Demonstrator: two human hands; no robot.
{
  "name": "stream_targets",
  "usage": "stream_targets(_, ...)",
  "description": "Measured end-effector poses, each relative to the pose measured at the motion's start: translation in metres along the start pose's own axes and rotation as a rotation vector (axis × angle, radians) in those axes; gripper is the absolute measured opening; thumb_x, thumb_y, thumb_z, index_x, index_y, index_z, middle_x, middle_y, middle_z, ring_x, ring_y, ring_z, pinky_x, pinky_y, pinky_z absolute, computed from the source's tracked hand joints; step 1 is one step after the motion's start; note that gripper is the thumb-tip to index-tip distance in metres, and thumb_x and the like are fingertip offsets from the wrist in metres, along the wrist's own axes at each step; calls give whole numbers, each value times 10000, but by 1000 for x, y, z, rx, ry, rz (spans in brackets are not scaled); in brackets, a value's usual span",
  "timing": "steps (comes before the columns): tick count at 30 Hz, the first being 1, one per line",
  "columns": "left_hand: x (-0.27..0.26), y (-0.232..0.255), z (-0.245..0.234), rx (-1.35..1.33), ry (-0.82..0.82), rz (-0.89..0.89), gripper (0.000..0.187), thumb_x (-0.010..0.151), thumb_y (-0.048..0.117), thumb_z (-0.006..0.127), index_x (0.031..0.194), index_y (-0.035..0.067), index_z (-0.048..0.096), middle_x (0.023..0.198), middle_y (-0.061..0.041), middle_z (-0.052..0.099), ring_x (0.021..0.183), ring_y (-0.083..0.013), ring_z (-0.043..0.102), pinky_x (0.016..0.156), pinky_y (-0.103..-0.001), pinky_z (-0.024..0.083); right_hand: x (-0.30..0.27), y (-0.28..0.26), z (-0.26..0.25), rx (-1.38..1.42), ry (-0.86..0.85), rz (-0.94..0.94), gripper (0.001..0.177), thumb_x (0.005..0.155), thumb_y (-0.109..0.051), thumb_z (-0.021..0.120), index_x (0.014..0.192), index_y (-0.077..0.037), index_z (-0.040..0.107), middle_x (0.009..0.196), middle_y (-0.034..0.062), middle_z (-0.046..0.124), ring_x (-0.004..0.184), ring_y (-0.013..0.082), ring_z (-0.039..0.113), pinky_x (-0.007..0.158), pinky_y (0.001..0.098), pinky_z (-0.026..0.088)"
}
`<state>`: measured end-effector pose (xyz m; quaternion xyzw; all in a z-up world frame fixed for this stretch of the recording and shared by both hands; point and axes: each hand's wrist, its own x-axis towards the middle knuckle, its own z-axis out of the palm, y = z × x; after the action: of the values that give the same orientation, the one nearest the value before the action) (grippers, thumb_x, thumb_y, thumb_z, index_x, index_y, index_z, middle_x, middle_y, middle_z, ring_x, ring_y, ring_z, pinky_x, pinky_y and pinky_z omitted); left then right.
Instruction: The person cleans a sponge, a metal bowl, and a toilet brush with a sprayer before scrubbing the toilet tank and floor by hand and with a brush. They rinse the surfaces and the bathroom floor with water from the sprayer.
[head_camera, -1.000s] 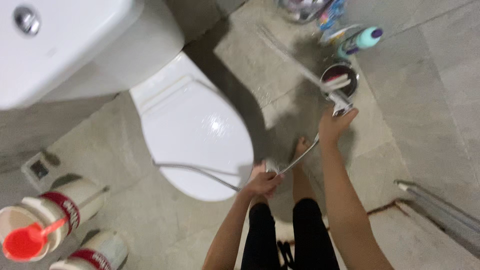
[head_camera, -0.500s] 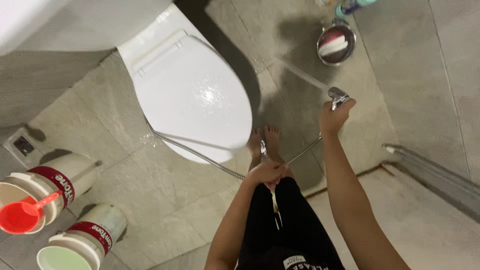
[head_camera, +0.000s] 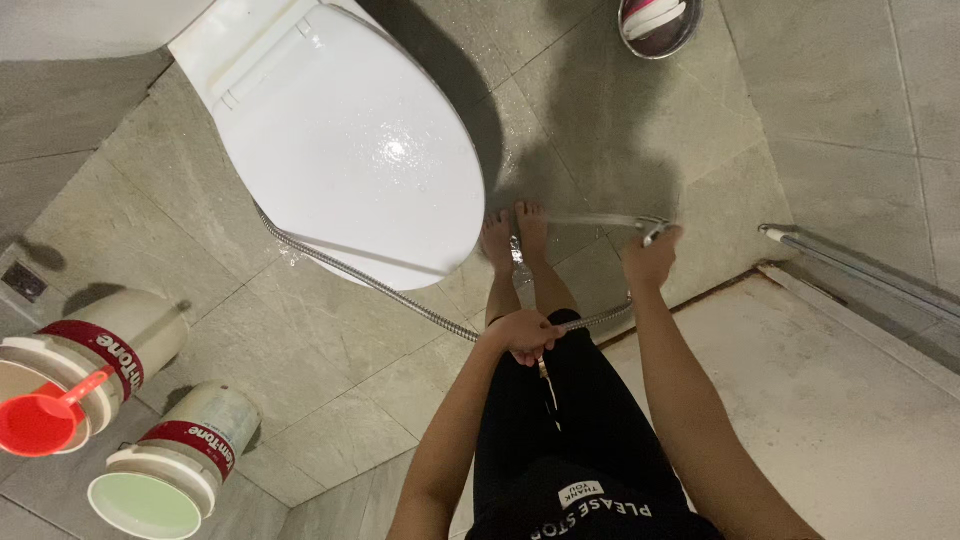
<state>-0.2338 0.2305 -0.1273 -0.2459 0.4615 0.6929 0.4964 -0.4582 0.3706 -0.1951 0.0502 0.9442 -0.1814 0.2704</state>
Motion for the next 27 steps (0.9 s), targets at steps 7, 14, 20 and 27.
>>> stream_targets(7, 2, 2, 0, -50, -11, -27, 548, 1019, 504, 524, 836, 6, 660, 638, -82, 646, 535, -180, 660, 505, -322, 571, 6, 3, -2, -23, -148, 88, 509, 953, -112, 650, 1363, 39, 389, 1196, 246, 636, 1043, 339, 700, 852, 423, 560)
stream_targets(14, 4, -7, 2, -42, -1, -60, 557, 1013, 528, 537, 851, 12, 668, 665, -94, 656, 564, -195, 683, 530, -328, 590, 12, 5, 15, -145, -268, -112, 507, 899, -106, 724, 1304, 36, 455, 1229, 248, 570, 1107, 376, 593, 928, 481, 489)
stream_targets(20, 10, -22, 11, -64, 20, -68, 536, 996, 518, 555, 871, 18, 703, 676, -80, 659, 579, -196, 684, 549, -336, 604, -11, 1, 18, -5, -236, -245, 484, 869, -51, 686, 1286, 34, 456, 1175, 171, 559, 1080, 322, 571, 957, 436, 454)
stream_targets(27, 3, -9, 20, -45, 177, -95, 482, 983, 473, 596, 843, 26, 710, 680, -84, 678, 575, -199, 696, 533, -336, 596, -21, -7, -7, 114, -192, -139, 465, 892, -61, 689, 1270, 24, 433, 1191, 187, 498, 1107, 294, 537, 959, 424, 440)
